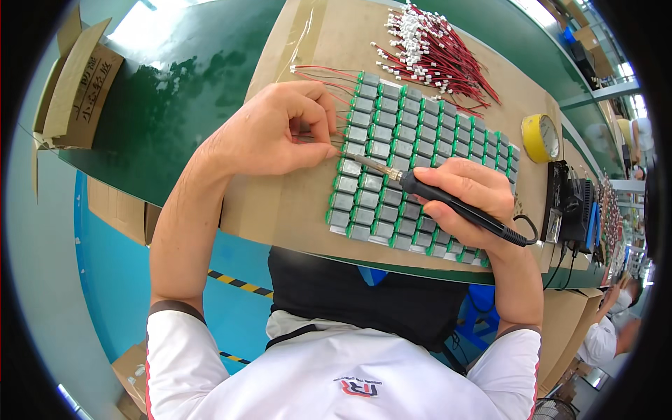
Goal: The person fastens a waist strap, sits at a worktable, and solders wire leads onto battery cells using a soldering iron.
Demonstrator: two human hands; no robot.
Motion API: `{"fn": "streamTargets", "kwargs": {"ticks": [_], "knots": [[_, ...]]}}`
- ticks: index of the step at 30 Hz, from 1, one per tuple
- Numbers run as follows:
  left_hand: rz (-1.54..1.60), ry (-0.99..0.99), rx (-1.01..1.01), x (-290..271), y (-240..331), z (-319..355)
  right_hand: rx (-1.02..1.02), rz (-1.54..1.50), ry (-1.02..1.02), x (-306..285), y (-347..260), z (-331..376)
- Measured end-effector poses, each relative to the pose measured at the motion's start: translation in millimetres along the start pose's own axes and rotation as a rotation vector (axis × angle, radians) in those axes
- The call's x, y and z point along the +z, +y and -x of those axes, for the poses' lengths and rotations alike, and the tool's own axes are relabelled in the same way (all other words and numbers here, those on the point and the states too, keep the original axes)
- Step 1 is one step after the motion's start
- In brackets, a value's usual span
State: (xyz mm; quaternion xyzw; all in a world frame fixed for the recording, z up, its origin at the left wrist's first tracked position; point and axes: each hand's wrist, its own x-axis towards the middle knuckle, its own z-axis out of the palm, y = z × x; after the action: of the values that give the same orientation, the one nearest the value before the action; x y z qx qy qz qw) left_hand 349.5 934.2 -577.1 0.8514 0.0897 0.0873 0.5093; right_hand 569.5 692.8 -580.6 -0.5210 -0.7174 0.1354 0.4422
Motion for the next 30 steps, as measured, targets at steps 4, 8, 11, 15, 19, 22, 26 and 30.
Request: {"fn": "streamTargets", "kwargs": {"ticks": [4, 8, 11, 15, 19, 22, 26, 30], "knots": [[-0.023, 0.008, 0.022, 0.1, -2.5, -0.2, -0.013, 0.013, -0.05, -4.3, -0.3, -2.3], [-0.018, 0.004, 0.012, 0.2, -2.0, -1.0, -0.034, 0.025, -0.074, -4.0, 0.5, -3.0], [-0.023, 0.003, 0.011, 0.0, -1.7, -1.2, -0.04, 0.037, -0.07, -3.9, -0.9, -3.8], [-0.018, 0.002, 0.004, 0.7, -2.2, -0.2, -0.043, 0.04, -0.067, -2.6, -1.7, -3.1], [-0.014, 0.004, 0.013, 1.5, -2.5, 1.4, -0.049, 0.046, -0.07, -2.3, -1.4, -0.9], [-0.032, -0.001, 0.012, 1.0, -4.7, 1.3, -0.046, 0.047, -0.076, -0.7, 0.4, -1.4], [-0.031, 0.0, 0.019, 0.8, 1.1, -0.8, -0.053, 0.049, -0.065, -5.2, -3.1, -1.0], [-0.036, 0.007, 0.018, 0.7, -2.4, -2.3, -0.053, 0.057, -0.075, -4.7, -0.3, -3.7]]}}
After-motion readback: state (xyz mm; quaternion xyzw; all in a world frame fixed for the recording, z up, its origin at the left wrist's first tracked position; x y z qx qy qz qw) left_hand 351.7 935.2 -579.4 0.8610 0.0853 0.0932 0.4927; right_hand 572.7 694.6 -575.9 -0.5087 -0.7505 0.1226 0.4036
